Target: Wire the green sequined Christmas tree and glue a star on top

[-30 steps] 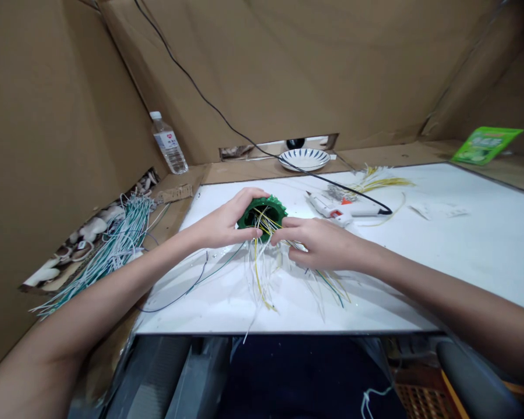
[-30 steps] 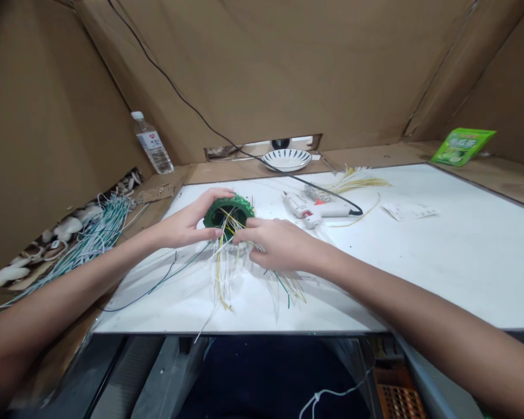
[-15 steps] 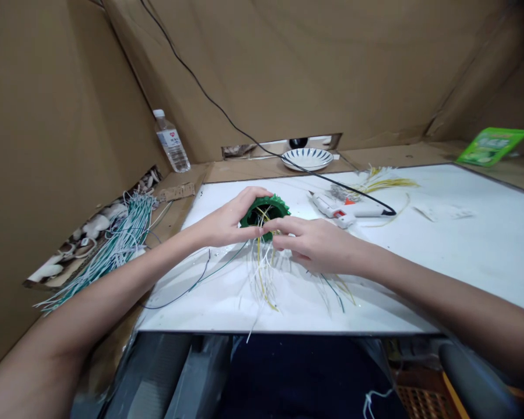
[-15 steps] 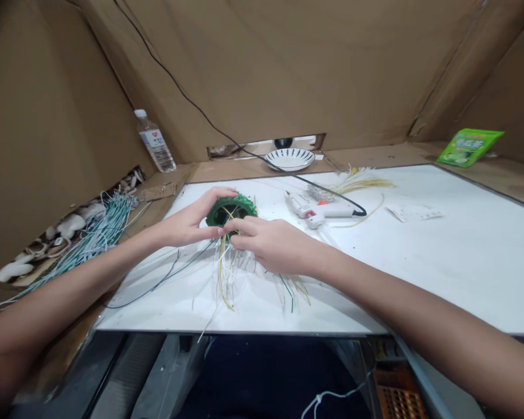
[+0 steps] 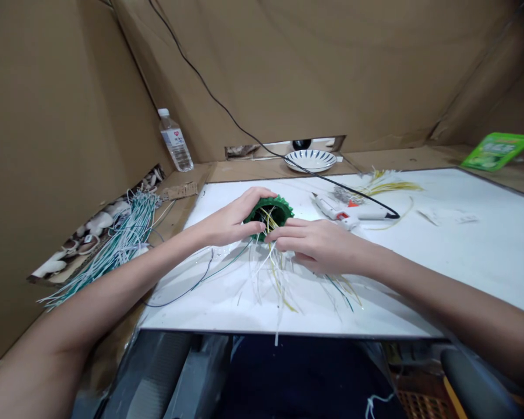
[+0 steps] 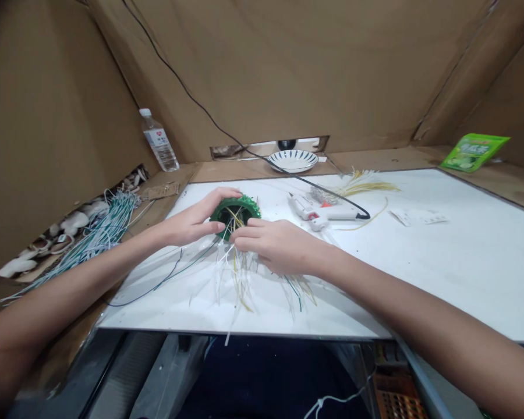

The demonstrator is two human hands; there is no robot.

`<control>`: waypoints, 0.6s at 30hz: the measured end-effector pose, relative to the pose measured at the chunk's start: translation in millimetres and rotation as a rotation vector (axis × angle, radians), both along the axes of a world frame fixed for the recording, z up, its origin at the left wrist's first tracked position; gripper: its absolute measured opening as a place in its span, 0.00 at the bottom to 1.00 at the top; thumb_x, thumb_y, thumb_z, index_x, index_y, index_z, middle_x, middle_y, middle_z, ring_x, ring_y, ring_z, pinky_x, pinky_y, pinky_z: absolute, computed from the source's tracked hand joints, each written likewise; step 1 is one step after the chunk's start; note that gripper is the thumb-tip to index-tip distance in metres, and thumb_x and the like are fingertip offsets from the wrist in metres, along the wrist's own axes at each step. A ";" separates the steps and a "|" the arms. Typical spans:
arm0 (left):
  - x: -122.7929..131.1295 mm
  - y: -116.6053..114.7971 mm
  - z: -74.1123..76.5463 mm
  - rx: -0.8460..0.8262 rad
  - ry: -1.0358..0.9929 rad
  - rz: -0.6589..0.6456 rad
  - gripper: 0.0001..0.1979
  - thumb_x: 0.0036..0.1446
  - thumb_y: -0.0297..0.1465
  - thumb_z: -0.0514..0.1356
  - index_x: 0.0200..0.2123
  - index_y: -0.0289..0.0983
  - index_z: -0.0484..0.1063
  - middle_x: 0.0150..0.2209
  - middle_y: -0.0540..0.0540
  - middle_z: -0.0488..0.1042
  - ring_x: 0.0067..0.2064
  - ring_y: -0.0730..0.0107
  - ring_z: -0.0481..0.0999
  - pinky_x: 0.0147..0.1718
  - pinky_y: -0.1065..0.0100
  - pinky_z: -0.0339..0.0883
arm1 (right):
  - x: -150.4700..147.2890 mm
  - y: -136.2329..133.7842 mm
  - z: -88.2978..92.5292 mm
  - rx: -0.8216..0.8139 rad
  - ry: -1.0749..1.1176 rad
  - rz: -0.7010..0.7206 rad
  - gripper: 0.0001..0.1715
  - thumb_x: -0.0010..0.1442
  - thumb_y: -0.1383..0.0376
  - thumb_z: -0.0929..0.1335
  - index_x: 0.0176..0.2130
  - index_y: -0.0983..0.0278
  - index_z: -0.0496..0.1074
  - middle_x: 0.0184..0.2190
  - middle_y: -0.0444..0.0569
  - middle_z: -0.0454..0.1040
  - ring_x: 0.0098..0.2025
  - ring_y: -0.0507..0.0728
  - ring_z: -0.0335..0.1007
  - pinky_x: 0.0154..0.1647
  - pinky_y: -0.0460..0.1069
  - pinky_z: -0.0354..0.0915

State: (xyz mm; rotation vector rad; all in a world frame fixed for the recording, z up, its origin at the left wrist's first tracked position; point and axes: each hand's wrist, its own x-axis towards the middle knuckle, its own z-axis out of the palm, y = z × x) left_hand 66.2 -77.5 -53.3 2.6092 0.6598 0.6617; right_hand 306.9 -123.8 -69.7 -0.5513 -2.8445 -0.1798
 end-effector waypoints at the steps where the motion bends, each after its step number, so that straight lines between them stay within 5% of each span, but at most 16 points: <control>1: -0.1 0.2 0.1 -0.006 -0.002 -0.005 0.27 0.59 0.43 0.53 0.58 0.39 0.55 0.60 0.36 0.59 0.61 0.50 0.60 0.59 0.48 0.54 | 0.1 0.1 0.3 -0.002 0.000 0.000 0.18 0.53 0.78 0.60 0.42 0.62 0.66 0.52 0.46 0.71 0.47 0.57 0.64 0.33 0.48 0.58; 11: -1.7 1.5 5.5 -0.167 -0.093 0.000 0.23 0.63 0.45 0.46 0.56 0.42 0.62 0.60 0.41 0.63 0.62 0.55 0.60 0.62 0.48 0.51 | -0.1 -0.5 3.2 -0.033 0.036 -0.060 0.12 0.53 0.76 0.60 0.37 0.63 0.64 0.34 0.48 0.68 0.37 0.53 0.62 0.29 0.46 0.50; 18: -4.5 7.3 6.1 -0.281 -0.158 -0.026 0.24 0.63 0.47 0.44 0.55 0.44 0.66 0.61 0.44 0.64 0.63 0.56 0.60 0.63 0.49 0.50 | 3.0 -0.6 1.5 -0.105 0.067 -0.081 0.13 0.55 0.74 0.60 0.39 0.64 0.65 0.36 0.50 0.70 0.37 0.54 0.64 0.31 0.46 0.52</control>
